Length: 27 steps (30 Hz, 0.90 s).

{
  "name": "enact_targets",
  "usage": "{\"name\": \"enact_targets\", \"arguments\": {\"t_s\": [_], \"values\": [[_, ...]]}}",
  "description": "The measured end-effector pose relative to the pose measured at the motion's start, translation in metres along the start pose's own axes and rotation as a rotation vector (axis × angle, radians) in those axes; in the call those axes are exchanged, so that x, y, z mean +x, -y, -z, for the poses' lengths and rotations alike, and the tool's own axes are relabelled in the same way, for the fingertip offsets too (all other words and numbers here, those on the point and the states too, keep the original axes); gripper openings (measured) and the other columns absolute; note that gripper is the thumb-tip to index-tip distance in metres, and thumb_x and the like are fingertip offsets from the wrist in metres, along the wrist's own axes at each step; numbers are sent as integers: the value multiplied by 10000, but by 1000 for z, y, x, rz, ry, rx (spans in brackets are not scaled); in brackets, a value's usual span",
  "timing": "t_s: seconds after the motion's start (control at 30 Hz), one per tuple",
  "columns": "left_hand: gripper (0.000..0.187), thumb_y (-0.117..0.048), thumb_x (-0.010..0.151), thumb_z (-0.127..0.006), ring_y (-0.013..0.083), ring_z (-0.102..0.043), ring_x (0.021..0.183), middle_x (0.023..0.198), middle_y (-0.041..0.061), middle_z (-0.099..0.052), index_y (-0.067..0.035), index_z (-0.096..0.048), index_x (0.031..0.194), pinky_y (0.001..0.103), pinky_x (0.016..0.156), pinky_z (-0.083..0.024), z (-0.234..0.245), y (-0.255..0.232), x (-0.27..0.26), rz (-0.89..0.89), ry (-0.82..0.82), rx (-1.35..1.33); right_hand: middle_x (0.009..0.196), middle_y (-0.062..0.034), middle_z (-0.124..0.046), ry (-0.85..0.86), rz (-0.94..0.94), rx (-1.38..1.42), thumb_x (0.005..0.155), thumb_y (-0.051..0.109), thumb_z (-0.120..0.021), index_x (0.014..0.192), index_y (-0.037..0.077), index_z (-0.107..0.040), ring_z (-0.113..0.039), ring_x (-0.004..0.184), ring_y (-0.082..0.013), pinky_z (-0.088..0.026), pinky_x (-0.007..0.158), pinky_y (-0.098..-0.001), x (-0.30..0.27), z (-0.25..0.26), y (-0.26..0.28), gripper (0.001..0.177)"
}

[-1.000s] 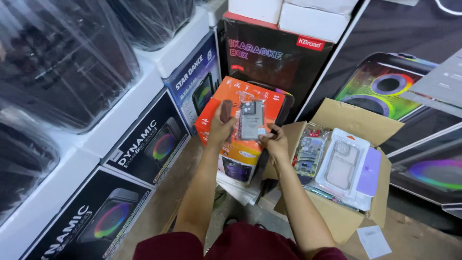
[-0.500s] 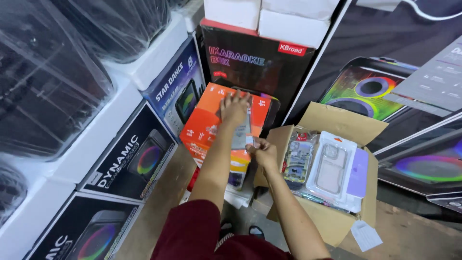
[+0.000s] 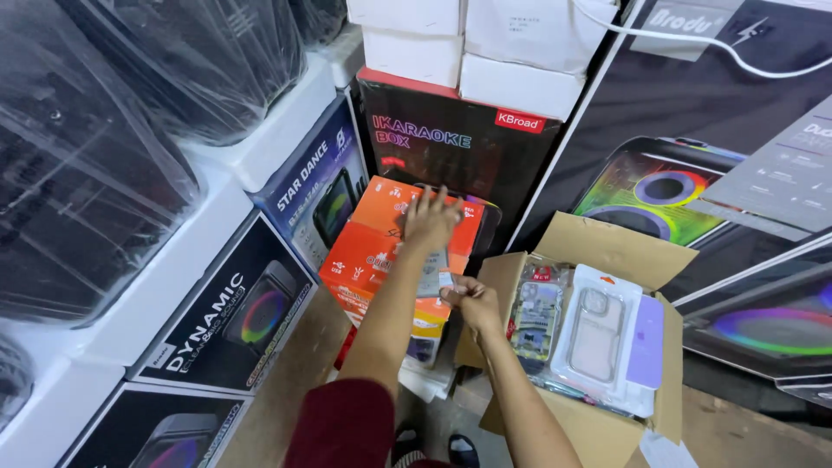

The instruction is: Unpacking and sorting various mobile phone cases and electronic accessories from a cardboard box.

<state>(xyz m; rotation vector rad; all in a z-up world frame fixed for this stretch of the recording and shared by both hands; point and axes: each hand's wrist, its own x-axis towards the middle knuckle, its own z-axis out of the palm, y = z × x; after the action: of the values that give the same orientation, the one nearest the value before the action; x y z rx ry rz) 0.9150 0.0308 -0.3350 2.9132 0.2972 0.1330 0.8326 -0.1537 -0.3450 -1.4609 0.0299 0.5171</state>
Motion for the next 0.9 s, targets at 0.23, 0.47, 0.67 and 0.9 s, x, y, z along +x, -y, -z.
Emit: {"name": "enact_targets", "arguments": {"t_s": [0.23, 0.47, 0.67, 0.9], "values": [[507, -522, 1079, -278, 371, -121, 1568, 1694, -9, -255, -415, -380, 1564, 560, 1246, -48, 46, -36, -73, 141, 91, -102, 903, -239, -703, -30, 18, 54, 754, -68, -802, 1165, -106, -710, -679, 755, -242, -640, 676, -374, 20, 1, -15, 423], [648, -732, 1018, -207, 350, -2, 1589, 1727, -9, -158, -444, -307, 1589, 562, 1255, 7, 73, -51, -162, 164, 200, -399, 1304, -352, -574, 52, -203, 250, 1074, 390, -487, 1385, -121, -508, -640, 1134, -427, -565, 967, -552, -43, -1, 55, 599], [872, -249, 861, -769, 582, -76, 1502, 1634, 404, -61, -182, -336, 1615, 609, 1242, -116, 88, -53, -180, 166, -260, -1233, 1271, -121, -482, 248, -127, 163, 1007, 712, -277, 1494, -17, -489, -477, 1015, -222, -458, 929, -273, -75, -22, 76, 902], [815, 99, 821, -605, 373, -471, 1359, 1510, 289, -486, -220, -473, 1559, 400, 1074, -437, 117, -49, -182, 421, -424, -1590, 1601, -280, -225, 95, 82, 308, 1076, 240, -518, 1605, 94, -271, -317, 1443, -534, -321, 1155, -642, -61, -30, 66, 601]]}}
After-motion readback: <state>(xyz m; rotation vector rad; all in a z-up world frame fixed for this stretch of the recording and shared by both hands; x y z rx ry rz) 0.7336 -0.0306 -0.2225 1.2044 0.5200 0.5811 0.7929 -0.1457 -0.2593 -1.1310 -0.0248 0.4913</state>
